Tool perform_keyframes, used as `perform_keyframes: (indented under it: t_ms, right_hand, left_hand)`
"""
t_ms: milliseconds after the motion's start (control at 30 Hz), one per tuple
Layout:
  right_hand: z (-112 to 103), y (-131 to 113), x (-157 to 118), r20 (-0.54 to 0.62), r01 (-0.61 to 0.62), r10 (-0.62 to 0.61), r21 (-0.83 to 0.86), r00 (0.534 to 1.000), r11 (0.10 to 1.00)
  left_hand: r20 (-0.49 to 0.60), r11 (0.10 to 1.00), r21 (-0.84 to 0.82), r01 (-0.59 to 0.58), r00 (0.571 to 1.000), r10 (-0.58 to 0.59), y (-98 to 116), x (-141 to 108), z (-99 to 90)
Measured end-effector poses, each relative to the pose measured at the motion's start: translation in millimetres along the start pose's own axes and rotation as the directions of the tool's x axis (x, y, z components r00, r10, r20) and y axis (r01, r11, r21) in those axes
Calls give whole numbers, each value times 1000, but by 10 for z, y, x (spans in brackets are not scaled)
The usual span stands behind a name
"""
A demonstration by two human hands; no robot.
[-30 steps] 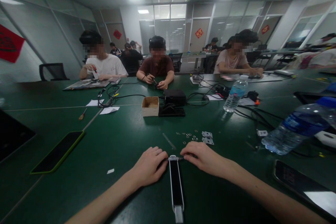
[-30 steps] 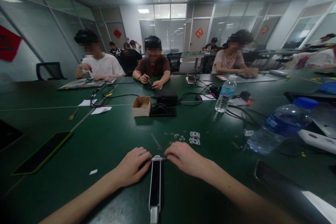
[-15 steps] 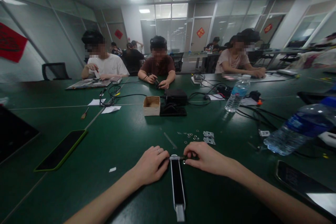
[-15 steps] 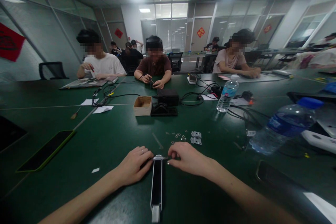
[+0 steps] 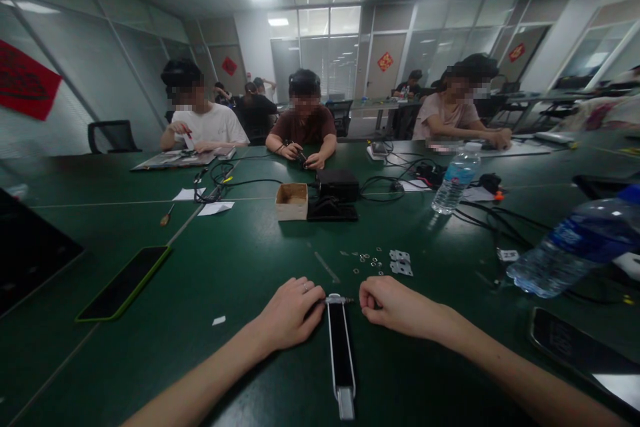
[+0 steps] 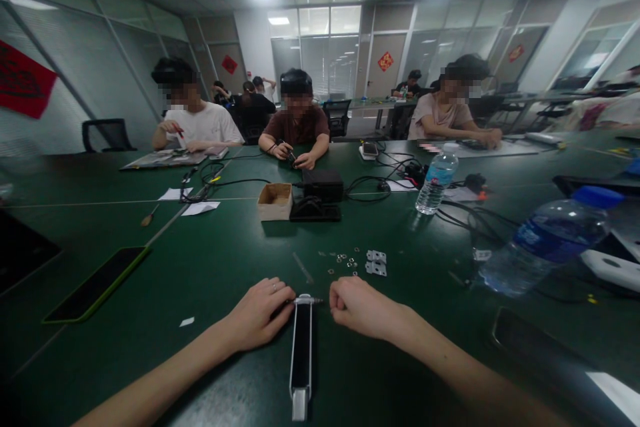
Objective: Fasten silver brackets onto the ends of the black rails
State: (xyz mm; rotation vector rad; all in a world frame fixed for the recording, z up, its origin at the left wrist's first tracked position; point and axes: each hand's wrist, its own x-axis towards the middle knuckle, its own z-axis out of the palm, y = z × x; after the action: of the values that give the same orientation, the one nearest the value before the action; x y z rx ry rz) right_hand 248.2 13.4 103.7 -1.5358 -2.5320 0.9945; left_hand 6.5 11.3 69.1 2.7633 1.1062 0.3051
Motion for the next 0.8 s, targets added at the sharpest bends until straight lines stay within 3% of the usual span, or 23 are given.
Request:
perform_keyframes:
  t_ms: [167, 267, 567, 800]
  right_hand:
    - [-19, -32, -21, -20, -100, 100, -19, 995, 995]
    - [-17, -31, -16, -33, -91, 89, -67, 996, 994]
    - [-10, 27, -19, 64, -154, 155, -13, 986, 988]
    - [0, 82, -57, 49, -29, 33, -65, 998, 997]
  left_hand:
    - [-6, 1000, 7, -5, 1000, 5, -4, 3, 10]
    - [-10, 1000, 12, -10, 1000, 10, -4, 3, 12]
    - [0, 1000, 2, -3, 1000, 3, 1, -4, -2]
    - [-6, 1000, -8, -6, 1000, 6, -3, -5, 8]
